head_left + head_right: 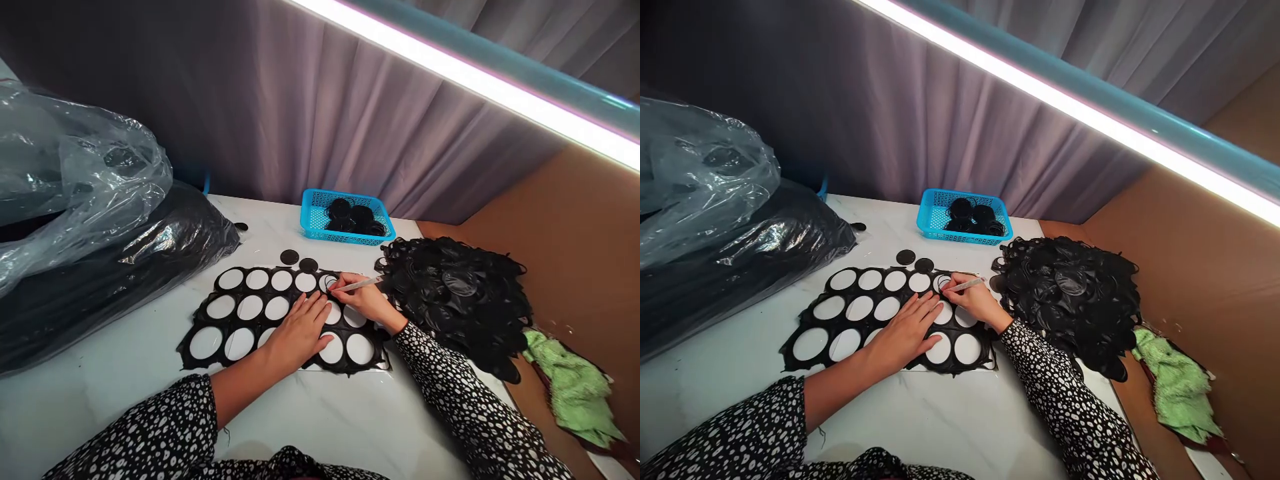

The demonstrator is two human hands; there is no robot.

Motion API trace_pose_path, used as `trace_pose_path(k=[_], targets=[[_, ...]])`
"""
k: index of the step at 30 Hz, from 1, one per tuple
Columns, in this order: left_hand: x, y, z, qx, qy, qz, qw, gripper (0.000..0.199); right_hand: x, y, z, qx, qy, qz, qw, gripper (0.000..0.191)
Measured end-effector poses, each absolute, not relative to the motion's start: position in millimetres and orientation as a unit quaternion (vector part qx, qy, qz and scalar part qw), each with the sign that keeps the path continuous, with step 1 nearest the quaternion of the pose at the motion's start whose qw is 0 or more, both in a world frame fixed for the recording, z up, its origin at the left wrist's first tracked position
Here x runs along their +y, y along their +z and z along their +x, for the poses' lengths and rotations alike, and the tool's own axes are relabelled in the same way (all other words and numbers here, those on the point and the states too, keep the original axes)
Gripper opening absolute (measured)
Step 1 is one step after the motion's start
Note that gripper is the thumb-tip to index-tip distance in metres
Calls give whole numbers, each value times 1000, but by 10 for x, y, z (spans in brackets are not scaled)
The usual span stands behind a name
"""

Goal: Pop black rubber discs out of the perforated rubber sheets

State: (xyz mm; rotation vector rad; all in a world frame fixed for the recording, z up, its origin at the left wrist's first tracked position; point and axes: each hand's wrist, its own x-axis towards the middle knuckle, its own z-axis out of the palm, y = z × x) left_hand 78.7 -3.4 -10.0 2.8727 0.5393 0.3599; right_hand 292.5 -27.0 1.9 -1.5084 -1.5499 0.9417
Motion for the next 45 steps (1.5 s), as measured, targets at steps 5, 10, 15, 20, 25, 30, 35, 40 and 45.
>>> trace_pose_path(k=[5,10,15,20,25,30,35,40,45], targets=[[-31,-123,784,181,128,969,104,46,-320,-17,2882,-671,289,-589,345,14],[-28,-108,788,183,111,972,98,47,-399,-43,2788,-790,93,-573,198,13],[-23,-123,778,180,122,971,100,48,-168,63,3094,-701,35,-659,269,16],[-34,-132,734,171,133,970,108,47,-57,216,3351,-615,160,-669,386,24],[-44,-115,692,162,137,970,115,45,-160,149,3274,-571,249,-665,412,29],[-48,-81,693,166,122,972,117,46,-225,172,3121,-546,340,-638,424,28],[-48,-80,702,169,117,972,115,48,-284,189,2912,-597,357,-606,385,20],[-48,-104,706,169,128,969,128,47,-337,93,2817,-648,326,-589,356,17],[-54,-92,709,169,129,969,126,45,-372,35,2803,-639,309,-605,360,14]])
